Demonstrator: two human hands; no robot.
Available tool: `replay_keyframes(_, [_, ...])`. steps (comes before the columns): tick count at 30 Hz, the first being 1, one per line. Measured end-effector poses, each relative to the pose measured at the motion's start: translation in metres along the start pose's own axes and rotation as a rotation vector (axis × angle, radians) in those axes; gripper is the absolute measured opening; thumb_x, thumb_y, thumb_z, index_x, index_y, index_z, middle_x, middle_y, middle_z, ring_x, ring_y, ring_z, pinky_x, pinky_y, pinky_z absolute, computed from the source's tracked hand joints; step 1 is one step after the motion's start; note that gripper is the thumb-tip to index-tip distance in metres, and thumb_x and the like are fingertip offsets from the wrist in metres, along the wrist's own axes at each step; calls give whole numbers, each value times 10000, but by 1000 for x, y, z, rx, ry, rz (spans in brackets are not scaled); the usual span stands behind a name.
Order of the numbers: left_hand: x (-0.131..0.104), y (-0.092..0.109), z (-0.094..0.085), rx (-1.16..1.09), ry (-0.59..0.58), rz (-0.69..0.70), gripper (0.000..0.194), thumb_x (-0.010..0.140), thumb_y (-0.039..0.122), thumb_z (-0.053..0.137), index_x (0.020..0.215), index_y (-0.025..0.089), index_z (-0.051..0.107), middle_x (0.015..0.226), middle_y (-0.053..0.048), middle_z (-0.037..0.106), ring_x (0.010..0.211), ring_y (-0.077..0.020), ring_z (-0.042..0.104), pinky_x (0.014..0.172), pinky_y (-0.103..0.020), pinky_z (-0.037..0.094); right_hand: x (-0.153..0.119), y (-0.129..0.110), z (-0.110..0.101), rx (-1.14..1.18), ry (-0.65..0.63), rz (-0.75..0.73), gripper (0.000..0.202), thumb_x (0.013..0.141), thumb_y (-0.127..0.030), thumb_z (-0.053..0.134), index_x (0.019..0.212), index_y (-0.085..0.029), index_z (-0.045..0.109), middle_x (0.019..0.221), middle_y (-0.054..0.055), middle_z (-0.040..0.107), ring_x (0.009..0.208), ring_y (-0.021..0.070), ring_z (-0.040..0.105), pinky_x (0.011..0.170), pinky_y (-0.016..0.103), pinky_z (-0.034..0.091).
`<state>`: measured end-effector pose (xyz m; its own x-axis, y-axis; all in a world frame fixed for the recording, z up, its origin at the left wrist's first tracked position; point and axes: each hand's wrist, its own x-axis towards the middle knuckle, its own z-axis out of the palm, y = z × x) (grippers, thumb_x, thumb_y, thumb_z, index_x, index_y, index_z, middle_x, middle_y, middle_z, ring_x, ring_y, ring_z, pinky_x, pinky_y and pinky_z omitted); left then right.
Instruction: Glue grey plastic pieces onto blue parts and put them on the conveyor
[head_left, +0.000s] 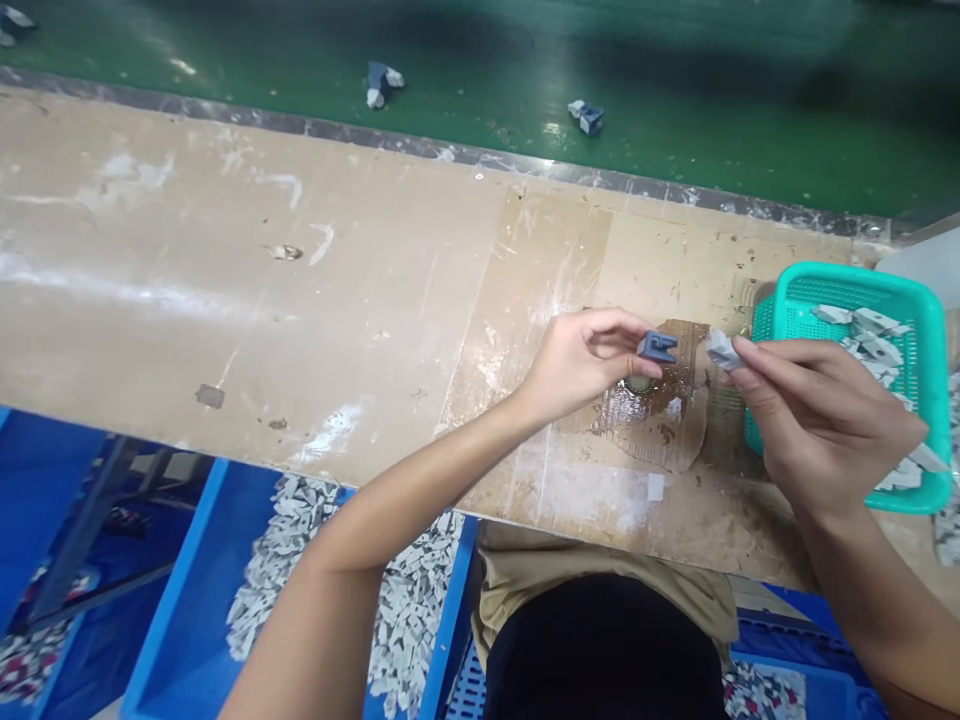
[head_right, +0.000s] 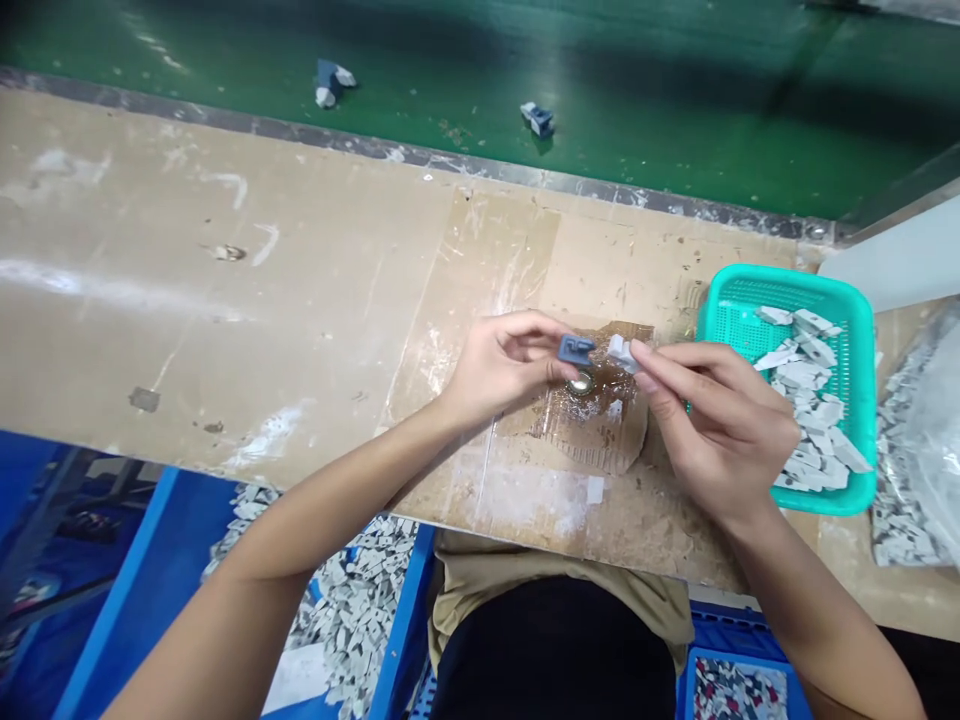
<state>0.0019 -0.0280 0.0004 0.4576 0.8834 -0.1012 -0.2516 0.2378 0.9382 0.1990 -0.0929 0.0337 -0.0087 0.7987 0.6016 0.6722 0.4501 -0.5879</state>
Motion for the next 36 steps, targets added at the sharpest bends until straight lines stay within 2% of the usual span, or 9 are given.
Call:
replay_keyframes(5, [-7, -1, 4, 21, -76, 1, 219, 704, 128, 807, 905, 170, 733, 901, -33, 780, 822, -190, 768, 854, -329, 630, -2, 0, -3, 80, -90, 5, 496, 854, -75, 726, 1223, -406, 710, 1020, 23, 746, 828, 199, 705, 639, 346, 586])
replay_keyframes(13, [-9, -1, 3, 51, -115, 27, 213, 708, 145, 831, 901, 182, 750, 810, -15, 784, 782, -192, 772, 841, -322, 638, -5, 2, -4, 102, -175, 9, 568, 860, -38, 705, 1257, -443, 678, 1074, 2, 729, 876, 164, 685, 713, 308, 579])
replay_keyframes(19, [-13, -3, 9, 41, -38, 4, 260, 675, 147, 851, 920, 188, 774, 910, -30, 797, 822, -206, 776, 825, -333, 658, -5, 4, -2, 139, -241, 14, 526, 896, -46, 653, 1282, -403, 675, 1052, 25, 717, 855, 168, 684, 678, 306, 585])
replay_keyframes(27, [-13, -9, 12, 7, 21, 27, 244, 696, 186, 855, 928, 215, 789, 900, -27, 799, 808, -177, 772, 790, -306, 664, 1, 2, 4, 224, -315, 127, 337, 934, -103, 590, 1124, -314, 772, 871, 25, 678, 709, 134, 647, 560, 264, 523])
replay_keyframes(32, [-14, -1, 12, 68, 54, -56, 303, 642, 249, 895, 920, 200, 786, 913, -43, 794, 830, -188, 761, 846, -357, 649, 2, 2, 7, 261, -328, 171, 288, 947, -160, 569, 1061, -307, 789, 864, 32, 682, 738, 143, 647, 600, 268, 539])
replay_keyframes(36, [-9, 5, 10, 111, 17, -156, 363, 625, 270, 907, 942, 173, 760, 788, -28, 745, 719, -142, 712, 723, -275, 605, -1, 6, 8, 272, -343, 219, 267, 952, -193, 575, 1088, -283, 786, 868, 33, 708, 762, 149, 662, 646, 274, 550])
